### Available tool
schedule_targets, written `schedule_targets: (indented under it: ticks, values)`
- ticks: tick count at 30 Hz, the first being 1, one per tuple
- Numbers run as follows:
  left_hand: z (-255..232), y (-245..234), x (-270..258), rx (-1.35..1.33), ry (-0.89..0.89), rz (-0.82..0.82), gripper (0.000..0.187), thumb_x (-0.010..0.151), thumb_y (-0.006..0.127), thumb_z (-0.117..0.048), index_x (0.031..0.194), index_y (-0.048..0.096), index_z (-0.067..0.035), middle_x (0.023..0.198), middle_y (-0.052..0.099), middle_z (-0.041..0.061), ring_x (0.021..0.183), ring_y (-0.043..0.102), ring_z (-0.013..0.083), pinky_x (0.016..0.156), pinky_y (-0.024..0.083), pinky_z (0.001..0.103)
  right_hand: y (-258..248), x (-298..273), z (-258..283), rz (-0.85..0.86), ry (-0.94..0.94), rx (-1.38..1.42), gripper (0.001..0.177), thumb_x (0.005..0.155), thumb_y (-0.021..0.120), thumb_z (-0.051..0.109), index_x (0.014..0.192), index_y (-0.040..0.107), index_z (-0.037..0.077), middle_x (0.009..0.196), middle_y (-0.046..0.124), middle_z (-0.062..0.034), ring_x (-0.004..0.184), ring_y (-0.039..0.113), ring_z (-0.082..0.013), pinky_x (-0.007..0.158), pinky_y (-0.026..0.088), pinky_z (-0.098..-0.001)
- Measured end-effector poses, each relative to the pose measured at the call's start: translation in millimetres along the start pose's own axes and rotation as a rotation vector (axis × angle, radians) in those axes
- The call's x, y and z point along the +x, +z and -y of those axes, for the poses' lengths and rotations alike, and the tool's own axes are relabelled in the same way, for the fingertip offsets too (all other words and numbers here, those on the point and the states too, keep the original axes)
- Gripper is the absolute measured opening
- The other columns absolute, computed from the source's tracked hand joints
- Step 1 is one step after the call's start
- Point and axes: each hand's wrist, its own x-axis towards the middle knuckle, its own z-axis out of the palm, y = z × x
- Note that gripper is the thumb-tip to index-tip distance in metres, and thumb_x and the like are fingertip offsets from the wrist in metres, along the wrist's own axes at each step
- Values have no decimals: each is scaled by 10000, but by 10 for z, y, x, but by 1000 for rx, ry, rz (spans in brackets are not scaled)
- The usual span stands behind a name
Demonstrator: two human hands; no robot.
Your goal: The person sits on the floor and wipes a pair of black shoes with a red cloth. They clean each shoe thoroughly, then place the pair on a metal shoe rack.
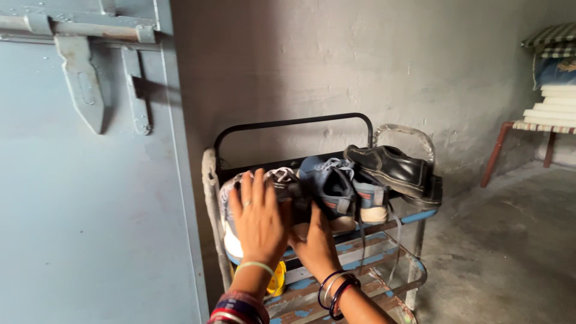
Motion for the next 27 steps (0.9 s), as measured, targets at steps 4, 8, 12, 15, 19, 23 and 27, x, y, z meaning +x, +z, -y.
schedule_targets:
  ticks: [4,8,12,15,19,23,27]
  values:
    - [139,-151,-223,-138,-210,-114,783,745,755,-300,1422,471,-25,1489,435,246,1355,420,467,1116,324,537,122,43,42,12,140,-23,985,704,828,294,1467,320,-67,1356,552,-308,1264,554,-429,1057,446,-426]
    - [129,-140,-302,-365,-606,-9,1036,667,869,-346,1475,337,24,1442,449,239,1287,483,432,1004,430,498,256,97,98,-66,212,-115,1058,661,853,293,1480,287,-68,1366,530,-319,1271,529,-447,1068,428,-432]
    - [151,-83,-290,-301,-582,18,980,672,878,-330,1454,394,7,1389,501,244,1251,508,429,984,459,488,317,84,136,-131,211,-50,982,673,876,299,1442,356,-22,1326,576,-296,1222,566,-431,1019,448,-439]
    - [193,-66,-253,-327,-567,22,923,698,862,-312,1427,407,25,1339,552,232,1231,524,424,981,474,477,299,105,140,-139,301,61,884,665,846,272,1404,424,33,1217,675,-234,1115,671,-376,954,516,-417]
    - [254,-75,-177,-329,-600,52,893,709,847,-306,1413,413,30,1285,588,202,1223,539,403,988,475,466,341,209,169,-190,445,73,873,625,853,209,1376,441,40,1109,714,-209,1008,725,-367,899,553,-417]
    - [290,-67,-167,-303,-568,40,909,681,858,-311,1393,419,46,1301,573,230,1222,526,423,994,465,476,484,197,193,-178,582,-52,864,642,861,198,1386,445,57,1183,679,-219,1078,683,-394,951,531,-419]
    - [314,-59,-192,-255,-521,44,929,673,866,-331,1395,413,40,1354,535,266,1239,497,453,996,452,479,612,71,183,-285,345,-43,848,646,858,201,1366,450,9,1292,618,-253,1206,587,-421,1017,460,-436]
